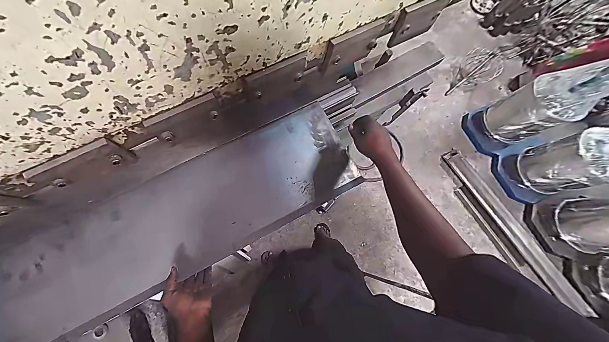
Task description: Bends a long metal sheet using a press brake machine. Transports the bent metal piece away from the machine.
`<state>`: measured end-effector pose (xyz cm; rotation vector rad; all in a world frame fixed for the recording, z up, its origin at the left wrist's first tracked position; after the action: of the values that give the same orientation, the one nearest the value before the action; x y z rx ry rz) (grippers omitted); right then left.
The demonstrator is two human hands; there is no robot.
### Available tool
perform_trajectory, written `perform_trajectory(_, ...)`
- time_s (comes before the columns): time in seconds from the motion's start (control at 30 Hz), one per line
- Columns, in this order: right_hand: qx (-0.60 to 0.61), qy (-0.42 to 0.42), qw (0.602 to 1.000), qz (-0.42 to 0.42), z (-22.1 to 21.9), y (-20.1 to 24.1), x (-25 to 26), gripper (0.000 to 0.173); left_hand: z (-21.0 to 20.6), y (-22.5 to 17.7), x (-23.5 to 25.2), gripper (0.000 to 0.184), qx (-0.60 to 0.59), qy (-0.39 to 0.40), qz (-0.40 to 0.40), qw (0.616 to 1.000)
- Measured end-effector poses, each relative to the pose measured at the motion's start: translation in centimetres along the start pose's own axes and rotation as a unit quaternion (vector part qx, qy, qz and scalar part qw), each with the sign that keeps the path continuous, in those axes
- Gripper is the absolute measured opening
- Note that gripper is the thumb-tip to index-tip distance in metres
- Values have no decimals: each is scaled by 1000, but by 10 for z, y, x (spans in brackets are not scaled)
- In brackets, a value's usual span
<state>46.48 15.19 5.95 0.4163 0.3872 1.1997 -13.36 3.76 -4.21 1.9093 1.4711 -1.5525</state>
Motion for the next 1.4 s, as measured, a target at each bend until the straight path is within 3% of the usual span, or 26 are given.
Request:
perform_trajectory(0.07, 2, 37, 999, -22, -30, -31, 48, 56, 1, 2, 5, 58, 3, 0, -14, 1000)
perform_trajectory(0.17, 135, 78, 987, -45, -79, -45, 83, 66, 3, 2, 5, 59, 1, -30, -44, 999)
perform_trajectory(0.37, 253, 63, 963, -63, -99, -32, 93, 54, -1, 14, 1, 59, -9, -97, -110, 989)
perform_trajectory(0.43, 263, 73, 960, -61, -103, -33, 98, 55, 2, 14, -17, 54, 85, -187, -207, 957)
perform_trajectory(0.47, 265, 77, 959, -57, -107, -35, 101, 56, -3, 15, -37, 60, 172, -245, -283, 911)
perform_trajectory(0.53, 260, 86, 960, -52, -110, -35, 108, 59, -46, 38, -78, 78, 409, -292, -401, 766)
perform_trajectory(0.63, 253, 114, 960, -43, -108, -29, 112, 59, -135, 122, -80, 77, 738, -171, -395, 520)
perform_trajectory(0.67, 250, 120, 960, -37, -105, -27, 112, 57, -161, 149, -75, 80, 803, -140, -385, 433)
perform_trajectory(0.7, 247, 122, 961, -33, -101, -23, 112, 56, -180, 169, -66, 86, 839, -117, -382, 370)
perform_trajectory(0.73, 246, 125, 961, -33, -98, -20, 112, 55, -192, 182, -56, 93, 860, -104, -378, 327)
perform_trajectory(0.8, 241, 133, 961, -36, -95, -17, 115, 55, -208, 191, -35, 95, 875, -101, -382, 279)
perform_trajectory(1.0, 252, 126, 959, -18, -97, -11, 122, 47, -225, 185, -21, 80, 861, -95, -426, 261)
perform_trajectory(1.17, 231, 130, 964, -36, -94, -9, 120, 51, -228, 185, -20, 85, 885, -79, -377, 260)
perform_trajectory(1.4, 246, 126, 960, -42, -100, -10, 116, 50, -224, 181, -15, 90, 891, -66, -376, 246)
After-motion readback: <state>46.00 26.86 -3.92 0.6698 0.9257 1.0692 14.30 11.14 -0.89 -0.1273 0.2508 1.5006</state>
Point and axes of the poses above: each hand's wrist, its own x-axis towards the middle knuckle, its own z-axis out of the back of the hand, y = z × x, the point moved 8 cm from there along x, towards the middle knuckle, and after that the axes turned 15 degrees about z, right-handed, at the moved point
